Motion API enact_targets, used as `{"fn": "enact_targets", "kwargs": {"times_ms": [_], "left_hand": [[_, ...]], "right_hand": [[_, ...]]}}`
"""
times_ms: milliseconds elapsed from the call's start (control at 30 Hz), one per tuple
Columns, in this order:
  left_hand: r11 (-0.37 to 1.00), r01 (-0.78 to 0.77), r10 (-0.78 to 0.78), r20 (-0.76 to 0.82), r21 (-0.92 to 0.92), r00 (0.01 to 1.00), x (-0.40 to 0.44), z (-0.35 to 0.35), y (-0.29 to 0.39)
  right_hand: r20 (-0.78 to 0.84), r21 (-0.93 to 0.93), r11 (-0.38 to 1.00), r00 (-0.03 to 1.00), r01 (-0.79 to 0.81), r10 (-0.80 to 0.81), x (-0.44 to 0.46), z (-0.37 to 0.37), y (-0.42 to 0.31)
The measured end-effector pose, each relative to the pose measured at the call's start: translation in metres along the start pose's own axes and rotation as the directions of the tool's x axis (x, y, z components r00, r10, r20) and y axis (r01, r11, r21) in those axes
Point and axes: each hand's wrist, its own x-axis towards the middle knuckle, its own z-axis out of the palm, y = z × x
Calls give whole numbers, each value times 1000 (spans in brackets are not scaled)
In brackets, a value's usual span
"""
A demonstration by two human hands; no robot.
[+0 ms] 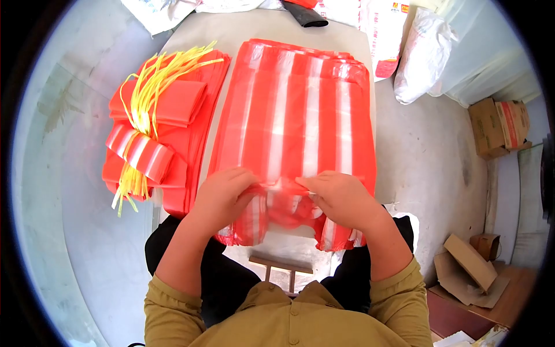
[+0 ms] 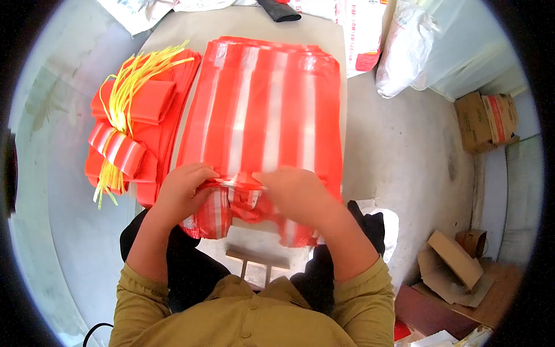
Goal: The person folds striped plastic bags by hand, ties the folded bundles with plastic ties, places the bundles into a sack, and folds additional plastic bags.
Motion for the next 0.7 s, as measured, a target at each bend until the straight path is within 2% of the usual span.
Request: {"fn": "enact_targets", "kwargs": {"times_ms": [33,133,233,333,433,567,700], "left_hand": [[1000,25,-25,33,-16,999,0,-3,0],[943,252,-239,82,-216,967,1,-10,6],[933,242,-256,-18,-267,967,7,-9,2],[957,216,-242,-119,-193,963,10,-3,-14],[853,420,-450,-28,-309,893,17,1,-23],[785,482,-516,20,-389,857,22,7,-34],[765,454,-514,-8,-457,858,27,10,-40]], "right_hand": [[43,-7,1000,999,-8,8,1,-4,2],[110,199,973,989,-118,97,5,-16,10],[100,249,945,976,-213,194,17,-23,28],[119,352,875,943,-333,311,29,-28,42],[234,357,769,848,-530,476,40,-32,46],[-4,503,769,888,-395,459,22,-24,52],[-10,464,790,889,-401,457,-5,-33,75]]}}
